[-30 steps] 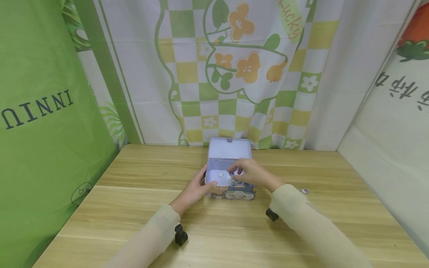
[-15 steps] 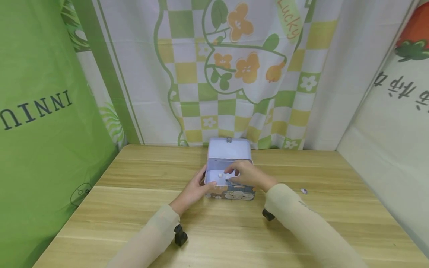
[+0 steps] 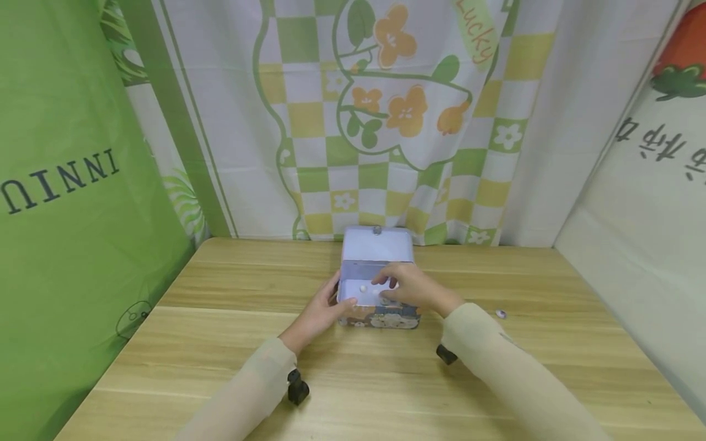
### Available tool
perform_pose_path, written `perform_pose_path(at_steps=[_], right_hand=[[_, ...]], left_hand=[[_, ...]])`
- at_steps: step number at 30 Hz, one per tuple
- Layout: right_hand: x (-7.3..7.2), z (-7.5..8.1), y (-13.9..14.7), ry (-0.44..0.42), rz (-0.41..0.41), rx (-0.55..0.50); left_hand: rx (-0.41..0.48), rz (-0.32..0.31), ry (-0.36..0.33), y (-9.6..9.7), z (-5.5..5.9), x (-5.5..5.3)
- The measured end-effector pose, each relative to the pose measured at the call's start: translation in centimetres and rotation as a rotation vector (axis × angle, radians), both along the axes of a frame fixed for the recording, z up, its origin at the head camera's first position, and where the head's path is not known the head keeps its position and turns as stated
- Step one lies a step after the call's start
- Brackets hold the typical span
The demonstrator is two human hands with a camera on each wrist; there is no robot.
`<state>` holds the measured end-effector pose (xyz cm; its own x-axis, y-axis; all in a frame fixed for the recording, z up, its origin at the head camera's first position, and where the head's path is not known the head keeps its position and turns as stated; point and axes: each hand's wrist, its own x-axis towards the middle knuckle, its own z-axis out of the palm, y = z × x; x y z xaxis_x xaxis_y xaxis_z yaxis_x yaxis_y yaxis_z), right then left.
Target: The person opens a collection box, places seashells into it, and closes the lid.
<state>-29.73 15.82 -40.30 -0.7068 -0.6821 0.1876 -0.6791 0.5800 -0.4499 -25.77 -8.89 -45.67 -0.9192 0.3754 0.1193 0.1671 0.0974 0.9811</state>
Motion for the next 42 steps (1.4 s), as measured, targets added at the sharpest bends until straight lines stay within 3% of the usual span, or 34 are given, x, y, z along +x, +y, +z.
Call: perform_pose_path(at_steps=[5,16,21,27,38,42], right_hand=[[0.5,0.3,0.6,-0.009,-0.009,-0.014],[1.6,0.8,3.8,0.056,-0.075,-0.08],[2.1,1.2,5.7,0.027,-0.118,-0.081],[2.6,0.9,8.6,0.05,-0.135,-0.072],[3.8,0.0,14.5,-0.027,-0.214,-0.011],[4.1,-0.5,16.1,-0.012,-0.24,0.011]], left_hand=[[-0.004,0.002,0.0,0.1,0.0,0.0],[-0.03,0.02,-0.004,0.0,0.2,0.2],[-0.037,0.014,0.004,-0.1,0.2,0.2],[-0.051,0.019,-0.011,-0.2,0.0,0.1],[-0.053,0.026,0.007,-0.1,0.3,0.3],[-0.046,0.025,0.005,-0.1,0.4,0.3]])
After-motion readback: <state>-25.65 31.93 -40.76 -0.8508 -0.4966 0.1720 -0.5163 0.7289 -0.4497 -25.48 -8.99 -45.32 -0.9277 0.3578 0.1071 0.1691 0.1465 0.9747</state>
